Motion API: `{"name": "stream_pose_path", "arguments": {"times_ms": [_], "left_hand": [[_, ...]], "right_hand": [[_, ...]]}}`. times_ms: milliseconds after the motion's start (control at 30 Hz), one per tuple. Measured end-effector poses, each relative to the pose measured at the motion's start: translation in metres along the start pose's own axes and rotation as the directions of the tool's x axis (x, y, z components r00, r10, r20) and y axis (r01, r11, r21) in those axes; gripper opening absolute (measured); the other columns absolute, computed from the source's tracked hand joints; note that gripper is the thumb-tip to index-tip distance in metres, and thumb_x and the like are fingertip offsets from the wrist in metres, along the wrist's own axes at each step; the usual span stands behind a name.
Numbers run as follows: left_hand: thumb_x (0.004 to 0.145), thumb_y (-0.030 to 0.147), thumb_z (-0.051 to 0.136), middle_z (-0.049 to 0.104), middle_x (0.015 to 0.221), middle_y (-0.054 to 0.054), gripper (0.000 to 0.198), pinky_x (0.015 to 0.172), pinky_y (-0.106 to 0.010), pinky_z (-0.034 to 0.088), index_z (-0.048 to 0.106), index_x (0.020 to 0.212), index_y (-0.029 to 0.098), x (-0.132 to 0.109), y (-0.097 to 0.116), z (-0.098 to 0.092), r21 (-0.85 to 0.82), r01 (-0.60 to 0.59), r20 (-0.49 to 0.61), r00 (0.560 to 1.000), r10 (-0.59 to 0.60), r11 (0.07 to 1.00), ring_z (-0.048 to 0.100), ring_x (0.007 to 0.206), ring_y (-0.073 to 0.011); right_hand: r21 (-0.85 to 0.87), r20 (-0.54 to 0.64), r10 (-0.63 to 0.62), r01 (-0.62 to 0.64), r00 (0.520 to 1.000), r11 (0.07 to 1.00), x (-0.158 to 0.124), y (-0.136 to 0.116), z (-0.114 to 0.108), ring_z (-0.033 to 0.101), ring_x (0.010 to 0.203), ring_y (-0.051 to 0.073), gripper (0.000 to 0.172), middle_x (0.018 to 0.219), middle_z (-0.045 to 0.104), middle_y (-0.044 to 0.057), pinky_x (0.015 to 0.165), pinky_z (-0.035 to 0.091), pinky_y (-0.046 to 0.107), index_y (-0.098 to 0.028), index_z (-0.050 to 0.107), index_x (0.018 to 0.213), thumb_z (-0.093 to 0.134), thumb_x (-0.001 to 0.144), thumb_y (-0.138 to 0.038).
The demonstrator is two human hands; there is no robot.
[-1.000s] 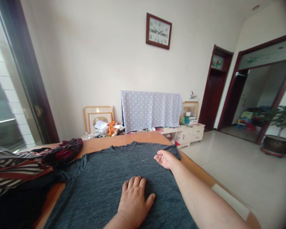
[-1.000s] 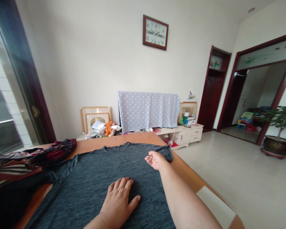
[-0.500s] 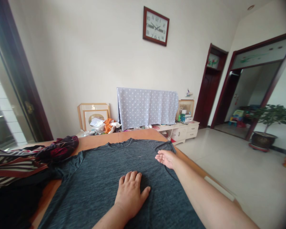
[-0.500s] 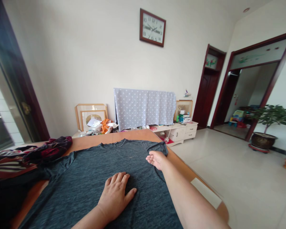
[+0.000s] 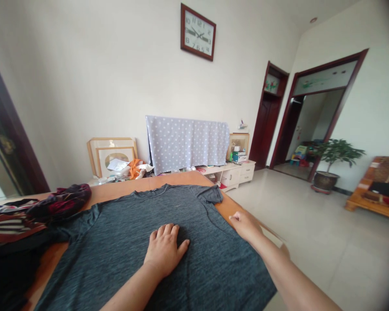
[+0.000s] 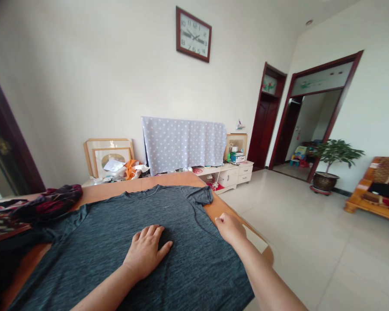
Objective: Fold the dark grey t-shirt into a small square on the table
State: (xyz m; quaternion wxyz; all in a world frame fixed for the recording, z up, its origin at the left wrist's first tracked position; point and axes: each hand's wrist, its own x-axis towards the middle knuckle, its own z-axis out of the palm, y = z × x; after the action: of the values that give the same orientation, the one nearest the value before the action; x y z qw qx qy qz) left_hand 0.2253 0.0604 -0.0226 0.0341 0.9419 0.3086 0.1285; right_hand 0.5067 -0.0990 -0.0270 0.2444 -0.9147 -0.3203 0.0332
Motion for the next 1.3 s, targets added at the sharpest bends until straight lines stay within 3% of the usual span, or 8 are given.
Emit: {"name": "stream_pose_path", "arguments": {"times_ms": [133,267,400,667,800,967,1133,1300], "left_hand": [[0.092,0.064,0.029,0.054,0.138,-0.014,0.067,0.107,-0.05,0.031,0.057,0.134,0.021,-0.001,0.002,-0.002,0.004,0.009,0.009,1.0,-0.009,1.0,0.043,0.131,-0.0342],[0.092,0.064,0.028,0.053,0.14,-0.014,0.068,0.108,-0.05,0.029,0.056,0.136,0.02,-0.002,0.002,-0.005,-0.009,0.016,0.021,1.0,-0.016,1.0,0.041,0.132,-0.034],[0.091,0.064,0.028,0.053,0.14,-0.014,0.069,0.108,-0.05,0.029,0.056,0.136,0.02,-0.002,0.002,-0.006,-0.017,0.018,0.035,0.999,-0.018,1.0,0.041,0.132,-0.0338],[0.092,0.062,0.029,0.056,0.134,-0.014,0.066,0.106,-0.05,0.03,0.058,0.133,0.02,-0.004,0.001,-0.001,-0.025,0.001,-0.018,1.0,-0.002,1.0,0.045,0.127,-0.0337],[0.091,0.061,0.033,0.056,0.133,-0.013,0.063,0.106,-0.05,0.031,0.058,0.132,0.021,-0.006,0.001,0.0,-0.05,0.009,-0.03,0.999,-0.011,0.999,0.045,0.128,-0.0341],[0.09,0.06,0.036,0.056,0.133,-0.013,0.06,0.107,-0.049,0.03,0.059,0.131,0.022,-0.007,0.002,-0.002,-0.086,0.037,-0.02,0.999,-0.039,0.996,0.044,0.129,-0.0341],[0.089,0.06,0.038,0.056,0.134,-0.011,0.058,0.108,-0.049,0.029,0.06,0.129,0.025,-0.009,-0.001,-0.002,-0.114,0.042,-0.026,0.999,-0.045,0.993,0.043,0.13,-0.034],[0.088,0.06,0.039,0.056,0.134,-0.011,0.058,0.109,-0.05,0.028,0.06,0.129,0.025,-0.01,-0.005,-0.001,-0.147,0.044,-0.019,0.999,-0.047,0.988,0.043,0.131,-0.0341]], "right_hand": [[-0.197,-0.039,-0.089,0.08,0.995,0.977,-0.017,0.005,0.012,0.065,0.079,0.022,0.029,0.083,0.07,0.006,0.067,0.037,0.029,-0.023,0.06,0.083,0.052,0.093,-0.049],[-0.13,-0.097,-0.106,0.093,0.99,0.987,-0.021,0.01,0.022,0.064,0.079,0.021,0.019,0.079,0.069,0.007,0.072,0.037,0.029,-0.023,0.058,0.086,0.058,0.093,-0.041],[-0.105,-0.101,-0.107,0.097,0.989,0.99,-0.023,0.014,0.019,0.062,0.077,0.02,0.018,0.078,0.067,0.006,0.07,0.035,0.029,-0.024,0.058,0.086,0.058,0.092,-0.04],[-0.341,-0.091,-0.227,0.184,0.97,0.922,-0.032,0.013,0.009,0.061,0.079,0.018,0.019,0.095,0.066,0.006,0.064,0.028,0.029,-0.024,0.063,0.094,0.045,0.098,-0.03],[-0.275,-0.149,-0.308,0.259,0.94,0.926,-0.043,-0.004,0.011,0.061,0.077,0.017,0.022,0.094,0.067,0.004,0.061,0.026,0.029,-0.026,0.063,0.097,0.042,0.099,-0.031],[-0.187,-0.026,-0.465,0.453,0.885,0.872,-0.066,-0.028,0.031,0.063,0.074,0.017,0.022,0.08,0.069,0.0,0.059,0.023,0.029,-0.028,0.062,0.091,0.042,0.098,-0.031],[-0.183,-0.047,-0.505,0.489,0.862,0.853,-0.074,-0.024,0.054,0.065,0.069,0.018,0.02,0.076,0.071,-0.002,0.058,0.021,0.03,-0.028,0.059,0.092,0.04,0.099,-0.028],[-0.171,-0.091,-0.535,0.516,0.84,0.84,-0.07,-0.02,0.059,0.066,0.07,0.018,0.019,0.076,0.071,-0.001,0.058,0.023,0.03,-0.028,0.058,0.09,0.04,0.097,-0.024]]}}
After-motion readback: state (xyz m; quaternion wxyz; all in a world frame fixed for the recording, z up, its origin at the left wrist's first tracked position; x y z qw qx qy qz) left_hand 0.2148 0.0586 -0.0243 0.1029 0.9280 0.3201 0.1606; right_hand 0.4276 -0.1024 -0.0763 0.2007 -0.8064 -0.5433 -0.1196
